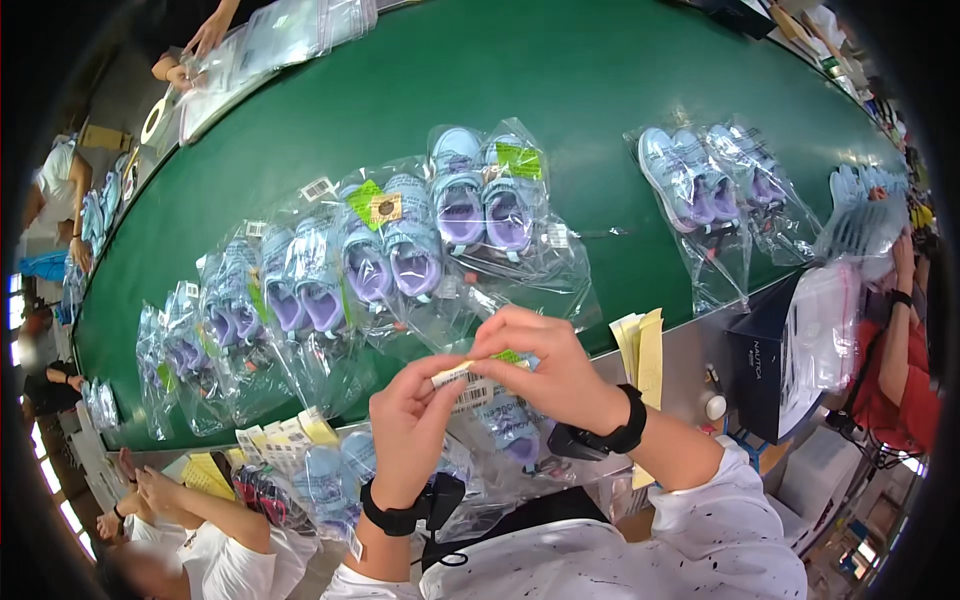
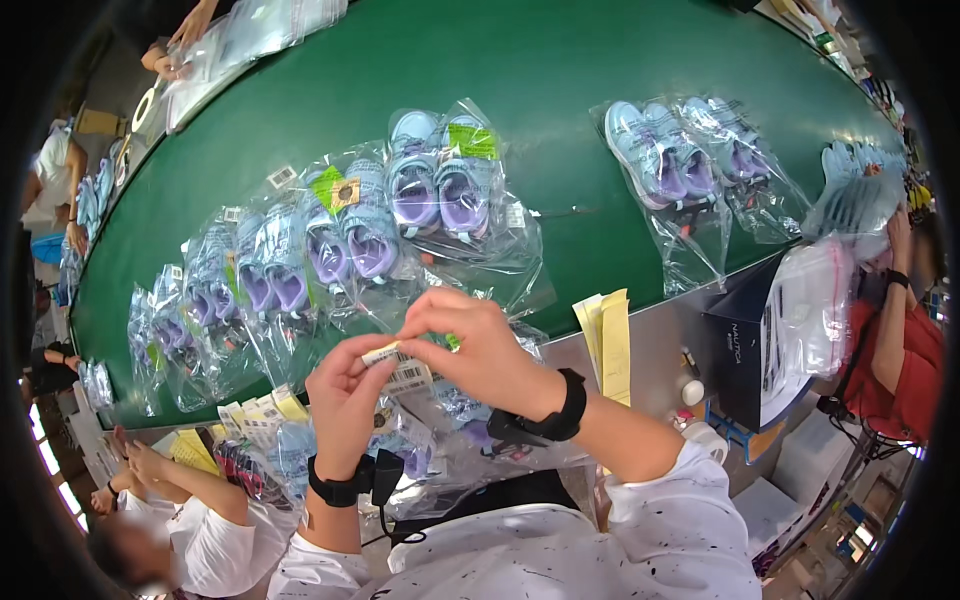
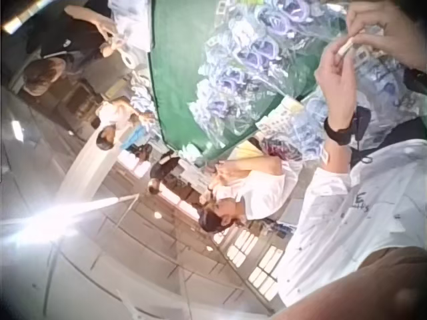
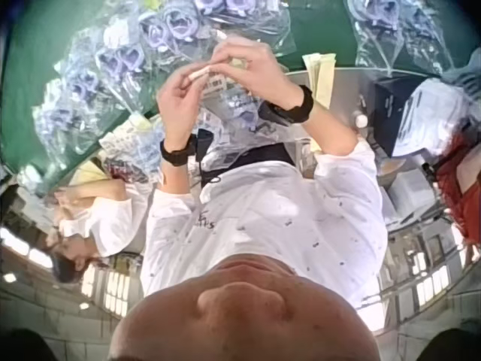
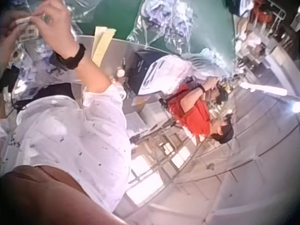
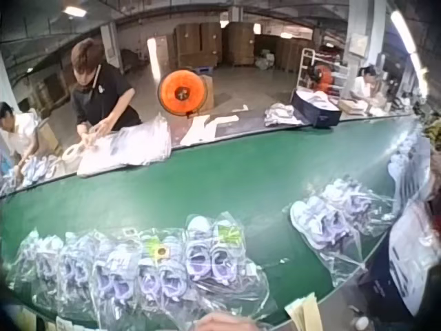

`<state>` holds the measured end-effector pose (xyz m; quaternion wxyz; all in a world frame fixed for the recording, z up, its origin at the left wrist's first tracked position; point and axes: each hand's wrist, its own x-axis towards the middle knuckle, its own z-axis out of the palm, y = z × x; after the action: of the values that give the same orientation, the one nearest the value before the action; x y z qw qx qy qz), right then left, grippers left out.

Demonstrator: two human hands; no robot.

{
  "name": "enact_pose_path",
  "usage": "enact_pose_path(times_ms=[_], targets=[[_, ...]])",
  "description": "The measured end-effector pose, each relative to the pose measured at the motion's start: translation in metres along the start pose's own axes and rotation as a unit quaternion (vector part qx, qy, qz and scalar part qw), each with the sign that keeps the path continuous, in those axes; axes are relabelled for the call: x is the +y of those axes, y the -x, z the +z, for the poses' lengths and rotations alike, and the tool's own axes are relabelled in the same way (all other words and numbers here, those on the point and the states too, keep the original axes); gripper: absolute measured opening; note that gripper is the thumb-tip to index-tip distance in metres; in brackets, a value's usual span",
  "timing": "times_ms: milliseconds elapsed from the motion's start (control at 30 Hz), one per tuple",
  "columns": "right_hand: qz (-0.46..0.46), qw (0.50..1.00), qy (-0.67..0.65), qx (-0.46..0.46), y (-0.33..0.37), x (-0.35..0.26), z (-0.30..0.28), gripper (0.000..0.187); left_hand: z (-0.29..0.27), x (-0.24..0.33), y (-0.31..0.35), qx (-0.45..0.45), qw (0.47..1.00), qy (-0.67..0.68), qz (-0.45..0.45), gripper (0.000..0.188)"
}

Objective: The person peels yellow barcode stickers from a sheet and applies them to clear plastic bags containing pairs of slippers. They handle the bags one at a time, placing the sticker on the packaging and moving the labeled item to a growing pile on the green table.

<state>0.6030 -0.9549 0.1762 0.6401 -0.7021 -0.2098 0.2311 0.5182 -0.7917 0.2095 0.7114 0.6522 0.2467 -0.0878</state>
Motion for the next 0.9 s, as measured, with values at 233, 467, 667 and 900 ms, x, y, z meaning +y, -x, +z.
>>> enact_pose_path(times_ms=[233, 467, 667, 900], targets=[[-0.182, 0.97, 0.156, 0.035, 0.005, 0.011, -0.003, 0.011, 0.012, -0.01, -0.001, -0.03, 0.997, 0.048, -0.045, 0.041], [-0.153, 0.956, 0.109, 0.226, -0.042, 0.013, -0.049, 0.01, 0.007, -0.02, -0.014, 0.025, 0.999, 0.011, -0.046, 0.052], [0.034, 0.914, 0.218, 0.341, -0.163, 0.132, -0.117, 0.072, 0.029, -0.012, -0.017, 0.012, 0.999, 0.015, -0.031, 0.053], [0.07, 0.94, -0.064, 0.327, -0.173, 0.149, -0.185, 0.051, 0.017, -0.025, -0.017, 0.022, 0.999, 0.036, -0.034, 0.05]])
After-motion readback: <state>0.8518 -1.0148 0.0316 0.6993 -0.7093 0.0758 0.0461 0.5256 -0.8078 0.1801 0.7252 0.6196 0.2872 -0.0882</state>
